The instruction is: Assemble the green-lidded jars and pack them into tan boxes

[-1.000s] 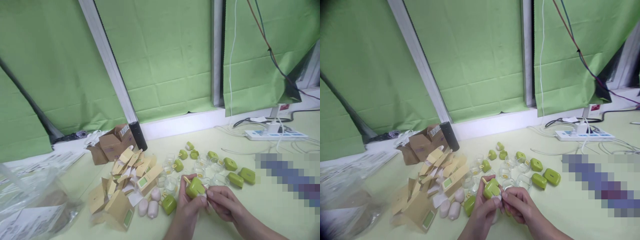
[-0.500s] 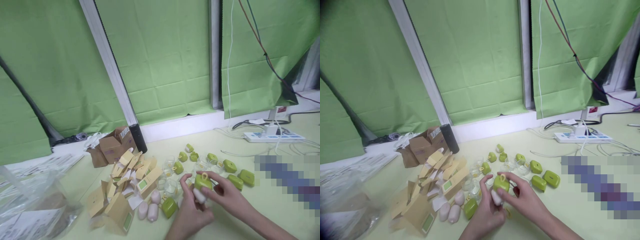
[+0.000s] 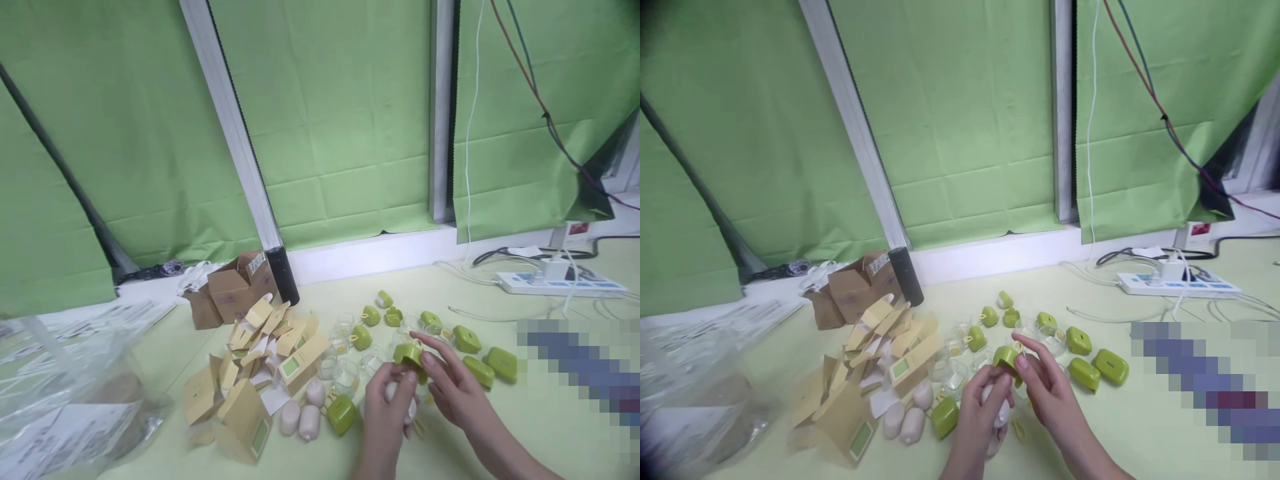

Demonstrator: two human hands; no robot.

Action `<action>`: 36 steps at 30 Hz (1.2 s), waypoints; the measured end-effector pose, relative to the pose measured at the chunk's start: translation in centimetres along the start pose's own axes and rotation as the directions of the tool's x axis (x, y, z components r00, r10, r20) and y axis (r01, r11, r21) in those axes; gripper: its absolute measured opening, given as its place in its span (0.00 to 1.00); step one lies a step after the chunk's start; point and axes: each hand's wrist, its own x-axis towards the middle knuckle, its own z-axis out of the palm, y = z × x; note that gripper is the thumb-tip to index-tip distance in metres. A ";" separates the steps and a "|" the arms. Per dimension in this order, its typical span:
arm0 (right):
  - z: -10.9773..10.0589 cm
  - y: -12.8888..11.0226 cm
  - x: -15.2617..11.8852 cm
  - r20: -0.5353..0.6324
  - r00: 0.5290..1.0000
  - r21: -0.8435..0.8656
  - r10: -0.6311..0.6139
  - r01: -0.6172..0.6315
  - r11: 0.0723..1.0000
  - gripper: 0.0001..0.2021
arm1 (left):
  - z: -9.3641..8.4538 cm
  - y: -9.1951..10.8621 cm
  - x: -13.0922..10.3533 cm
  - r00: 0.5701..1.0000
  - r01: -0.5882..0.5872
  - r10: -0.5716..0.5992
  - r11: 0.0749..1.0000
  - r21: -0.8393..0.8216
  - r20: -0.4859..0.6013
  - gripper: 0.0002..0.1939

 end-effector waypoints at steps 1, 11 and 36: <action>0.0 0.3 0.0 0.001 0.999 -0.009 -0.048 0.048 0.999 0.25 | 0.0 0.0 0.0 0.999 -0.029 0.030 0.998 0.053 -0.023 0.16; -0.6 2.0 0.3 0.157 0.967 -0.250 -0.203 0.238 0.938 0.21 | -0.5 -0.7 -0.1 0.986 -0.066 0.079 0.994 0.090 -0.149 0.12; -2.3 0.6 2.0 0.211 0.965 -0.435 -0.157 0.237 0.869 0.17 | -1.2 0.7 -0.5 0.995 -0.104 0.100 0.970 0.221 0.026 0.10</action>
